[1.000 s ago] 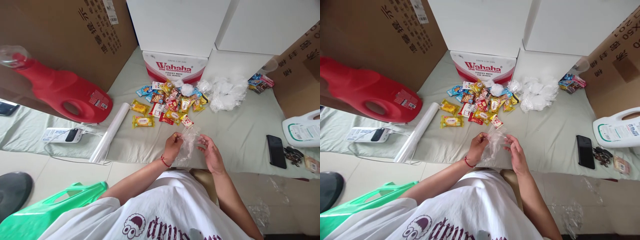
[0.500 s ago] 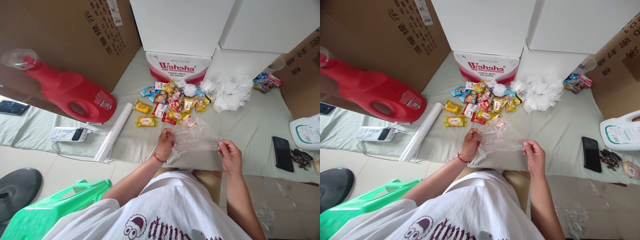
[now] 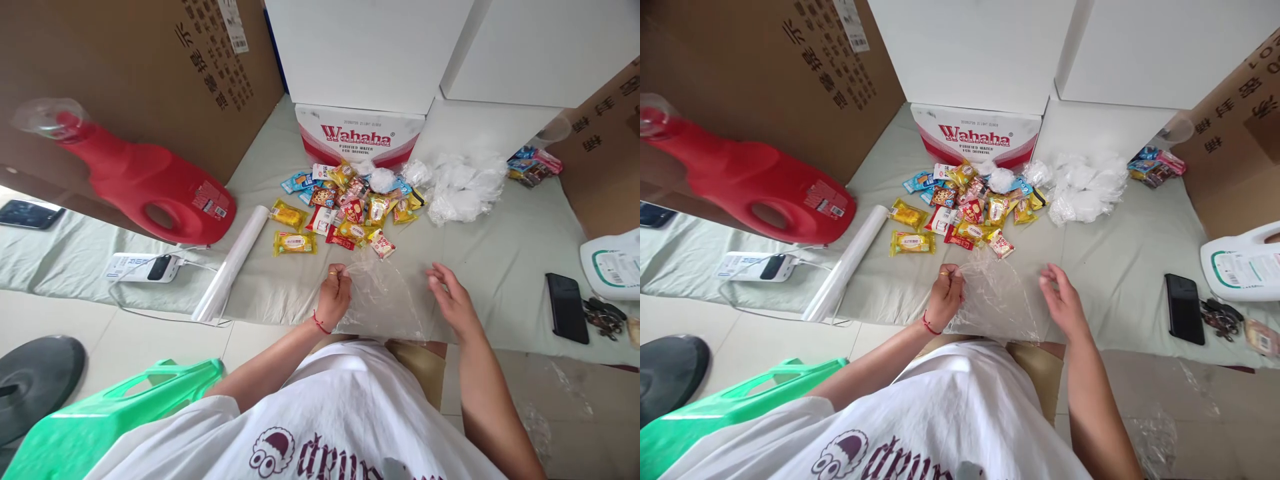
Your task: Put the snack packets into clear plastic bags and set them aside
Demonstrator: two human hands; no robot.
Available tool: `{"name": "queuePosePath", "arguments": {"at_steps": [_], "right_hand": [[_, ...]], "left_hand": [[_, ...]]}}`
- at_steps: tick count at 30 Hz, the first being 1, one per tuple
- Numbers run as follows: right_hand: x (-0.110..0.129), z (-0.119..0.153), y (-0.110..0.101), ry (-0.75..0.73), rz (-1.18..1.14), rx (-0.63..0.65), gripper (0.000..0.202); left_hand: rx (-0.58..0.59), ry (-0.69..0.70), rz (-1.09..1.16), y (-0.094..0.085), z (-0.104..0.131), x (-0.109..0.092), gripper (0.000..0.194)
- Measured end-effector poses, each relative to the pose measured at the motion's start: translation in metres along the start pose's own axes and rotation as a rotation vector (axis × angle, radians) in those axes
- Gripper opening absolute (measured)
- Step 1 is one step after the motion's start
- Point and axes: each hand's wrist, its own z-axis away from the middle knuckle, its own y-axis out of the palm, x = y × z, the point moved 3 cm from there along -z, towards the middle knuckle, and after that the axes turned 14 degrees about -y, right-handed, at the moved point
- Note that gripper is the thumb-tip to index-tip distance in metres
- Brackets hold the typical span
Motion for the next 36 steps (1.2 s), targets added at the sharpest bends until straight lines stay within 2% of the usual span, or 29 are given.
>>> {"name": "queuePosePath", "arguments": {"at_steps": [3,5,7,9,12,15,17,19,22,24,26,29,32,34,36], "right_hand": [[0.007,-0.043,0.049,-0.044,-0.139,0.085,0.086],[0.008,-0.058,0.079,-0.024,-0.241,0.222,0.076],[0.008,-0.063,0.095,-0.005,-0.323,0.290,0.055],[0.003,-0.060,0.092,0.006,-0.355,0.202,0.045],[-0.009,-0.051,0.071,0.036,-0.325,-0.003,0.041],[-0.012,-0.043,0.062,0.002,-0.225,-0.034,0.041],[-0.003,-0.046,0.070,-0.097,-0.173,0.046,0.045],[0.010,-0.054,0.087,-0.162,-0.194,0.197,0.055],[0.027,-0.067,0.115,-0.062,-0.354,0.475,0.073],[0.031,-0.073,0.124,0.048,-0.440,0.565,0.065],[0.028,-0.076,0.121,0.111,-0.482,0.505,0.051],[0.013,-0.073,0.099,0.135,-0.503,0.271,0.043],[-0.005,-0.064,0.074,0.134,-0.417,0.055,0.040],[-0.009,-0.060,0.064,0.098,-0.324,-0.022,0.039],[-0.004,-0.060,0.067,0.021,-0.272,0.022,0.038]], "left_hand": [[0.074,0.046,-0.005,0.002,0.010,0.000,0.028],[0.094,0.054,0.028,-0.002,0.013,0.001,0.031],[0.055,0.035,0.082,-0.013,0.015,0.004,0.033],[-0.033,-0.020,0.151,-0.027,0.015,0.008,0.034],[-0.165,-0.104,0.224,-0.050,0.017,0.017,0.035],[-0.175,-0.099,0.219,-0.059,0.021,0.021,0.037],[-0.104,-0.071,0.210,-0.055,0.025,0.020,0.039],[-0.017,-0.040,0.223,-0.046,0.029,0.017,0.040],[0.086,-0.005,0.260,-0.036,0.035,0.008,0.040],[0.117,-0.006,0.293,-0.036,0.037,0.003,0.039],[0.089,-0.028,0.347,-0.042,0.035,0.004,0.040],[-0.067,-0.077,0.408,-0.061,0.030,0.013,0.041],[-0.192,-0.151,0.426,-0.076,0.024,0.024,0.043],[-0.193,-0.179,0.426,-0.078,0.023,0.027,0.044],[-0.131,-0.155,0.412,-0.073,0.025,0.024,0.044]]}}
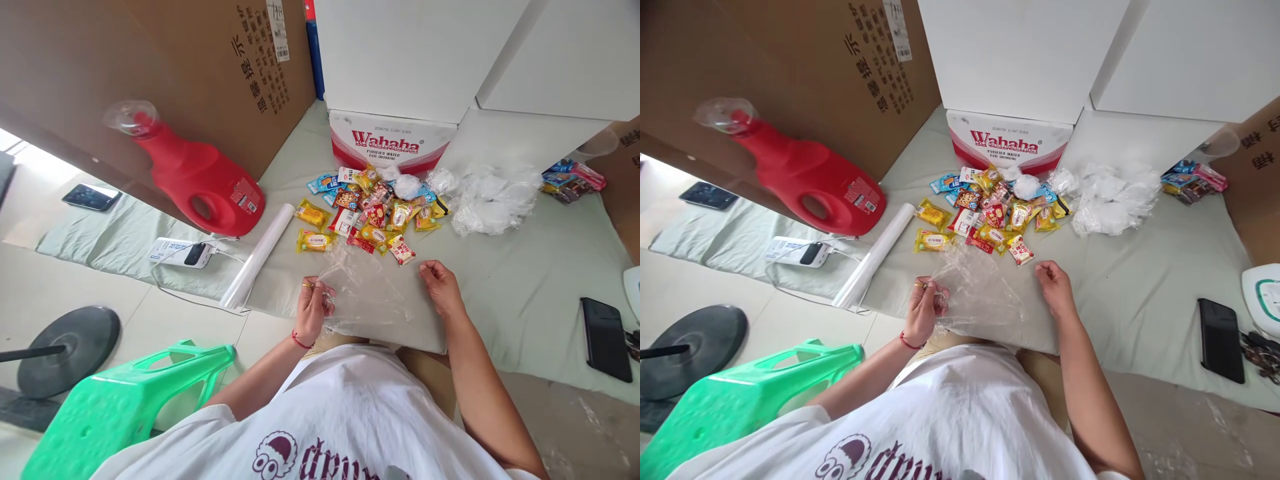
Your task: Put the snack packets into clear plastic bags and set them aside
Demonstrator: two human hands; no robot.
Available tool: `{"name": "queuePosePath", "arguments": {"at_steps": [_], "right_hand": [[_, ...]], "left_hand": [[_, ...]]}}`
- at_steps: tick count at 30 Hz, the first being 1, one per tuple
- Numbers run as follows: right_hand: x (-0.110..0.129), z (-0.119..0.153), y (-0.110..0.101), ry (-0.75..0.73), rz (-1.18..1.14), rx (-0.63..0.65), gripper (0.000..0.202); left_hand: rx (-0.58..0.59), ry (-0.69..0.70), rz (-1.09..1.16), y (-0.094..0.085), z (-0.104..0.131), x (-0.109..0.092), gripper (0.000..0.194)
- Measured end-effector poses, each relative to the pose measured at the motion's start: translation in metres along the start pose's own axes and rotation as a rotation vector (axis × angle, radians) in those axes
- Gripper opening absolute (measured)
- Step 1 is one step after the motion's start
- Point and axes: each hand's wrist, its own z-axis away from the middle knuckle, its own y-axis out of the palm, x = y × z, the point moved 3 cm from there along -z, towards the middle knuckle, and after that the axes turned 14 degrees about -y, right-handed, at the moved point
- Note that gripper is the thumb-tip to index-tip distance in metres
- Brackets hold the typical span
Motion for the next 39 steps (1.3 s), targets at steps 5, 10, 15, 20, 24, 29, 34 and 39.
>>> {"name": "queuePosePath", "arguments": {"at_steps": [5,10,15,20,24,29,34,39], "right_hand": [[0.021,-0.016,0.049,-0.006,-0.131,0.460,0.066],[0.019,-0.018,0.065,0.189,-0.269,0.744,0.059],[0.006,-0.003,0.027,0.183,-0.329,0.450,0.049],[0.006,0.004,0.000,0.134,-0.331,0.226,0.046],[0.016,0.002,0.017,0.120,-0.378,0.466,0.076],[0.016,0.003,0.031,0.227,-0.390,0.622,0.066],[-0.002,0.002,-0.002,0.162,-0.207,0.162,0.051],[-0.014,0.009,-0.018,0.108,0.034,0.110,0.049]], "left_hand": [[0.290,-0.001,-0.065,0.027,0.018,-0.006,0.041],[0.437,-0.051,-0.010,0.033,0.026,-0.014,0.037],[0.303,-0.072,0.039,0.021,0.013,-0.018,0.039],[0.382,-0.118,0.022,0.030,0.011,-0.022,0.039],[0.619,-0.192,-0.001,0.053,0.027,-0.032,0.043],[0.566,-0.157,-0.021,0.064,0.027,-0.042,0.045],[0.087,-0.132,-0.032,0.036,-0.002,-0.026,0.041],[-0.093,-0.185,-0.238,0.001,-0.004,-0.008,0.029]]}}
